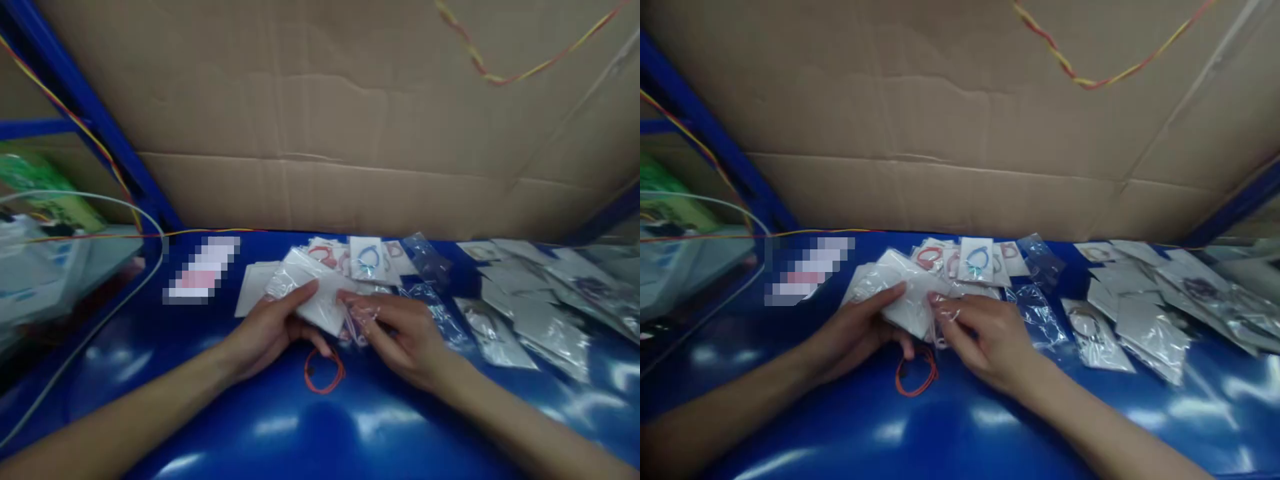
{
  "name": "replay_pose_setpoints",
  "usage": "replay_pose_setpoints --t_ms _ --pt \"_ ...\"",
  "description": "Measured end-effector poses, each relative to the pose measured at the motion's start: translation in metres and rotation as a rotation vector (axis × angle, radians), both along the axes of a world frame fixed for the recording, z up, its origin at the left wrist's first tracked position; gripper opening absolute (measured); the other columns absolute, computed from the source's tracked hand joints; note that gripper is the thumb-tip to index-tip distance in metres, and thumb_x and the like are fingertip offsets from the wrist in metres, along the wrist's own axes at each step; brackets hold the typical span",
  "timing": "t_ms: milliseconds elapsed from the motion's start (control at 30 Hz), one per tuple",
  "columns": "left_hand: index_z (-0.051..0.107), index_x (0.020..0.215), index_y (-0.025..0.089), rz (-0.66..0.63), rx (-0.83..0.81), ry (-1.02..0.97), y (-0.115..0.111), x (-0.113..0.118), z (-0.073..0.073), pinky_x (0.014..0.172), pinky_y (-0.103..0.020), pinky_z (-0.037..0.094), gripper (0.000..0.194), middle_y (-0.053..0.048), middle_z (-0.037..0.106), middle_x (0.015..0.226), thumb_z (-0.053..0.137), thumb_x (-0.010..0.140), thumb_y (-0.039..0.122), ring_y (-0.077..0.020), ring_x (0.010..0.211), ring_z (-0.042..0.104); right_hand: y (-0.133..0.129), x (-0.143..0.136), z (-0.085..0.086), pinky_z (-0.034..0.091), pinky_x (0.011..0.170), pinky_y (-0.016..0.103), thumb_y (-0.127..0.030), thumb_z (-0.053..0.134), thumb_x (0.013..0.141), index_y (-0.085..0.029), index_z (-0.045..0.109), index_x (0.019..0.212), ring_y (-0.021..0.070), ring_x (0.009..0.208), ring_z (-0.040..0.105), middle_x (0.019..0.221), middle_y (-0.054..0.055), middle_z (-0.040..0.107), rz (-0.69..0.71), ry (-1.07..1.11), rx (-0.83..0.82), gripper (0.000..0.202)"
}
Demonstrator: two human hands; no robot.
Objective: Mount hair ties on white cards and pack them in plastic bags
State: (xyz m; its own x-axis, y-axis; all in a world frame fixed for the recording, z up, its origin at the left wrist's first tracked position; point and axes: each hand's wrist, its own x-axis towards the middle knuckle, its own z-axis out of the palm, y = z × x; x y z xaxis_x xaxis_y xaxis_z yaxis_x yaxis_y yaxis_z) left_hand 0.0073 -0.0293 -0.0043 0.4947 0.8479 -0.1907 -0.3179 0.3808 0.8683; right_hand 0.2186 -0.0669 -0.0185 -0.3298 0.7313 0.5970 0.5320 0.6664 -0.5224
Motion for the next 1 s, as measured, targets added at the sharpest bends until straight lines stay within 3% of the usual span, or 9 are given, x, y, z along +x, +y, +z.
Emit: replay_pose_setpoints --t_ms 133,200,333,400,567,733,833,1000 --pt "0.071 0.105 0.009 -0.016 0.051 0.014 0.0 -0.001 0.0 0.052 -0.029 0.063 0.024 -0.014 0.079 0.086 0.067 0.094 0.029 -0.0238 0.069 0.074 -0.001 0.004 0.001 0.058 0.067 0.038 -0.062 0.027 0.103 -0.005 0.06 0.14 0.0266 0.078 0.074 0.095 0.016 0.077 0.119 -0.146 0.102 0.076" --pt "0.073 0.1 0.011 -0.024 0.095 0.028 0.0 -0.002 -0.002 0.053 -0.027 0.062 0.022 -0.011 0.079 0.082 0.074 0.089 0.03 -0.0219 0.068 0.073 -0.001 0.004 0.002 0.057 0.064 0.035 -0.069 0.028 0.1 -0.007 0.055 0.145 0.0257 0.077 0.073 0.092 0.014 0.076 0.093 -0.231 0.122 0.081" --pt "0.074 0.095 0.013 -0.007 0.153 0.08 -0.002 -0.002 -0.005 0.053 -0.023 0.06 0.021 -0.007 0.079 0.083 0.081 0.082 0.029 -0.0191 0.067 0.072 -0.001 0.0 0.003 0.053 0.06 0.028 -0.032 0.043 0.107 -0.011 0.063 0.137 0.0175 0.068 0.07 0.083 0.008 0.075 0.009 -0.269 0.2 0.042" --pt "0.075 0.09 0.013 -0.013 0.147 0.117 -0.002 -0.002 -0.005 0.053 -0.024 0.059 0.02 -0.008 0.079 0.083 0.081 0.083 0.031 -0.0185 0.065 0.072 0.0 0.0 0.0 0.049 0.055 0.026 -0.024 0.05 0.104 -0.012 0.068 0.13 0.0141 0.059 0.065 0.072 0.003 0.072 0.0 -0.223 0.269 0.034" --pt "0.074 0.083 0.013 -0.034 0.156 0.145 -0.003 -0.002 -0.006 0.054 -0.025 0.058 0.022 -0.006 0.075 0.072 0.08 0.082 0.034 -0.0178 0.061 0.069 -0.001 0.005 -0.006 0.041 0.048 0.027 -0.019 0.061 0.099 -0.02 0.074 0.117 0.0119 0.049 0.054 0.058 -0.003 0.062 -0.01 -0.115 0.358 0.023" --pt "0.075 0.093 0.012 -0.179 0.188 0.151 -0.006 -0.002 -0.004 0.057 -0.027 0.059 0.023 -0.008 0.076 0.077 0.075 0.087 0.034 -0.0179 0.064 0.069 -0.002 0.0 -0.003 0.051 0.052 0.024 -0.018 0.07 0.092 -0.022 0.078 0.106 0.0124 0.054 0.068 0.071 -0.001 0.078 0.02 0.057 0.325 0.016" --pt "0.076 0.086 0.011 -0.198 0.186 0.166 -0.008 0.0 -0.004 0.058 -0.026 0.059 0.024 -0.009 0.076 0.075 0.074 0.088 0.035 -0.0185 0.066 0.069 -0.002 -0.005 -0.001 0.056 0.059 0.022 -0.015 0.072 0.09 -0.02 0.078 0.099 0.014 0.064 0.075 0.084 0.002 0.082 0.027 0.109 0.297 0.012" --pt "0.077 0.085 0.012 -0.097 0.139 0.144 -0.004 0.001 -0.006 0.057 -0.025 0.058 0.023 -0.008 0.077 0.075 0.077 0.085 0.035 -0.0182 0.065 0.07 -0.002 -0.002 0.0 0.044 0.047 0.025 -0.016 0.056 0.094 -0.012 0.075 0.115 0.0132 0.047 0.063 0.065 0.002 0.075 0.104 -0.037 0.144 0.028"
